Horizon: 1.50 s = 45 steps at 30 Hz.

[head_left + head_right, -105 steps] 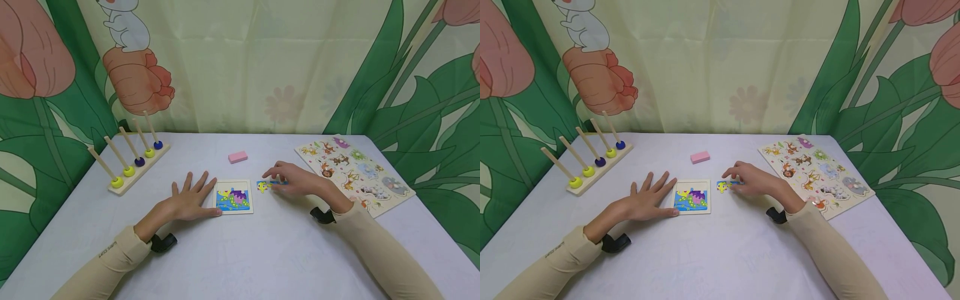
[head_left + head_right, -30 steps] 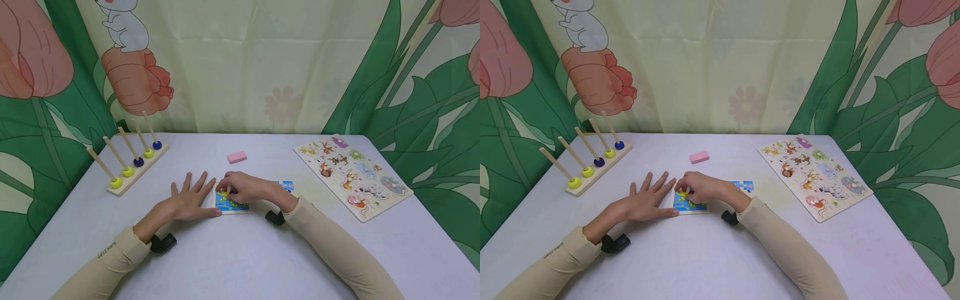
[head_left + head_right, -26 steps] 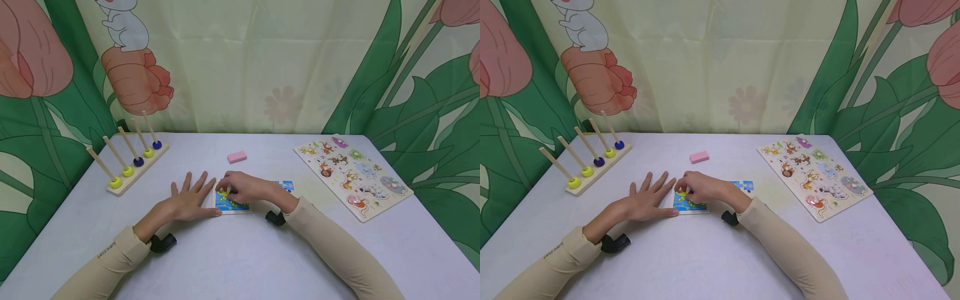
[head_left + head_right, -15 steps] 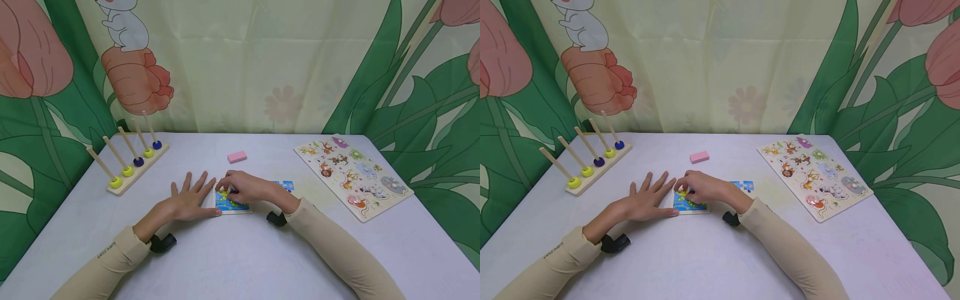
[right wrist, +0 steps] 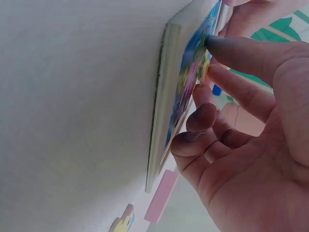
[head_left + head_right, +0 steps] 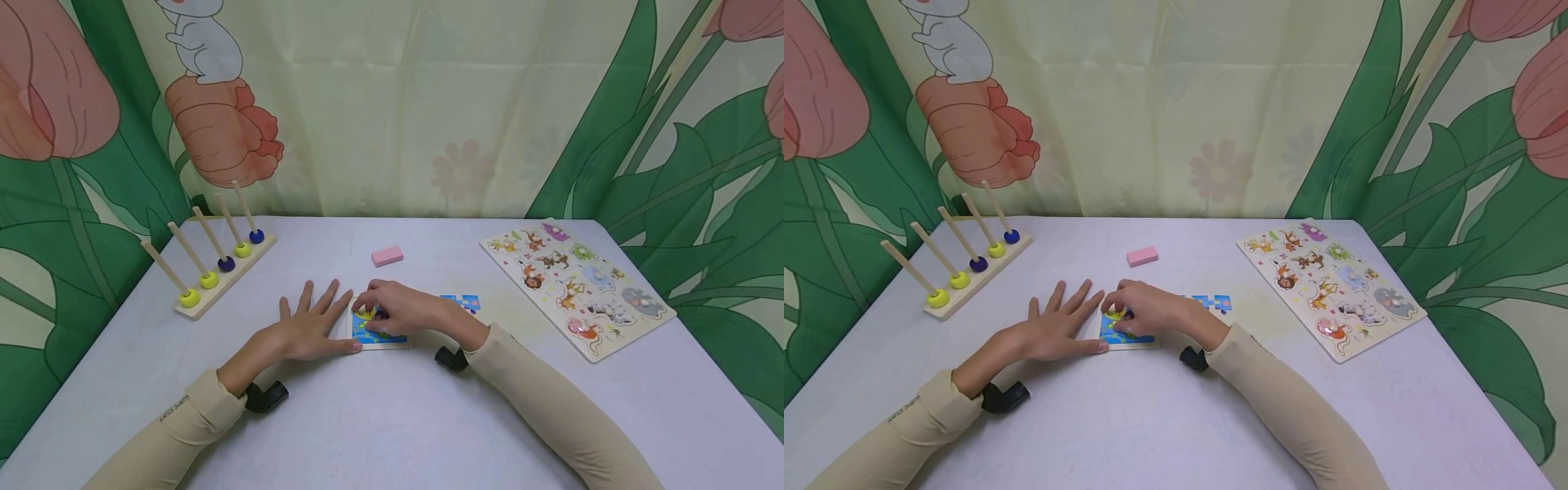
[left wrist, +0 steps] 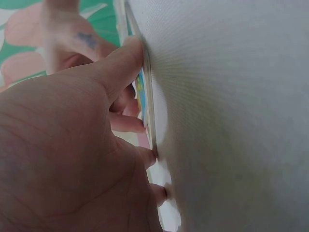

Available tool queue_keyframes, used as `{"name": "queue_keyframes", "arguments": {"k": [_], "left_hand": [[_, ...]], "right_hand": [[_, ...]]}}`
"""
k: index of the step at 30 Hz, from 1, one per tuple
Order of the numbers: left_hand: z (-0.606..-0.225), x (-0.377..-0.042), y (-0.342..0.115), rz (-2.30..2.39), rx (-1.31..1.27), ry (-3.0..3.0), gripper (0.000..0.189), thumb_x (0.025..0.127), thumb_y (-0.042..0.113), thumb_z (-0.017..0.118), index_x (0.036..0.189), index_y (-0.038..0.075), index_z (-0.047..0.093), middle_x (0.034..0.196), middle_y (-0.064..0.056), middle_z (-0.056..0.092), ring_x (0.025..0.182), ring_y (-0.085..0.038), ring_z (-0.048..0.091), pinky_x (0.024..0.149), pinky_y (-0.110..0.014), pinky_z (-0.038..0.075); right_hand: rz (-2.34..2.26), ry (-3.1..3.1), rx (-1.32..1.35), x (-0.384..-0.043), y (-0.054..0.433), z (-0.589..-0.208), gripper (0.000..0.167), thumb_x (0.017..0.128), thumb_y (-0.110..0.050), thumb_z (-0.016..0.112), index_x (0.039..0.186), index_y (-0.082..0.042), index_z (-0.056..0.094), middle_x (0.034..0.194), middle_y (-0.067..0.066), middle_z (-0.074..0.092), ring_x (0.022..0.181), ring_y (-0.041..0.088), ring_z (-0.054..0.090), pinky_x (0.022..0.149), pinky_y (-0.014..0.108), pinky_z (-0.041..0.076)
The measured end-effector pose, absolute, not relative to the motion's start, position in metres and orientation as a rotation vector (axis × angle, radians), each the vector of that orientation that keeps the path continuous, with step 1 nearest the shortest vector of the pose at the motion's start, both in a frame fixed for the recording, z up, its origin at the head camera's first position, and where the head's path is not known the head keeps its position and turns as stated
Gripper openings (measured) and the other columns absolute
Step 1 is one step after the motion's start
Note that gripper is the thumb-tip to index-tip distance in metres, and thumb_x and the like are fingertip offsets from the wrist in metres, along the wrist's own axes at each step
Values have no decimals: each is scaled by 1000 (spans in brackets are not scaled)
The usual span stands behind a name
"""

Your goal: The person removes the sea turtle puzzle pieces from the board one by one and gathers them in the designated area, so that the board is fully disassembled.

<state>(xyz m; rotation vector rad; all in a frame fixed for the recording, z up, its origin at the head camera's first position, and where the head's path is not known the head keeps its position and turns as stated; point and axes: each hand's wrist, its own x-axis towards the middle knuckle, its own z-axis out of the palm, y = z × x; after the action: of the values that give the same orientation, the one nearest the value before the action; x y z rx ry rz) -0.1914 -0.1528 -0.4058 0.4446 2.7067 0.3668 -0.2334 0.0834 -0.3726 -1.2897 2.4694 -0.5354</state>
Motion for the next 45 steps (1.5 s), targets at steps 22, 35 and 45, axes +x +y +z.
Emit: {"name": "queue_keyframes", "arguments": {"k": [22,35,45], "left_hand": [[-406,-193,-153,350,448,2702,111,87,88,55,171,35,6,181,-1,-14,162,-51,-22,115,-89,-7],[-409,-193,-153,359,434,2695,112,85,88,56,171,34,9,181,-2,-13,162,-51,-23,116,-89,-8],[-407,-191,-151,347,427,2715,111,86,89,55,171,34,10,181,-1,-12,163,-50,-21,116,-88,-6]], "right_hand": [[-480,2486,-1227,-233,79,-368,41,100,-21,75,140,-14,69,125,7,64,108,16,62,97,30,56],[-510,2507,-1224,-230,86,-369,39,98,-20,76,136,-14,69,117,7,66,101,15,59,91,28,53],[-584,2540,-1171,-224,116,-372,35,98,-20,74,133,-22,72,114,3,65,101,14,61,88,28,51]]}}
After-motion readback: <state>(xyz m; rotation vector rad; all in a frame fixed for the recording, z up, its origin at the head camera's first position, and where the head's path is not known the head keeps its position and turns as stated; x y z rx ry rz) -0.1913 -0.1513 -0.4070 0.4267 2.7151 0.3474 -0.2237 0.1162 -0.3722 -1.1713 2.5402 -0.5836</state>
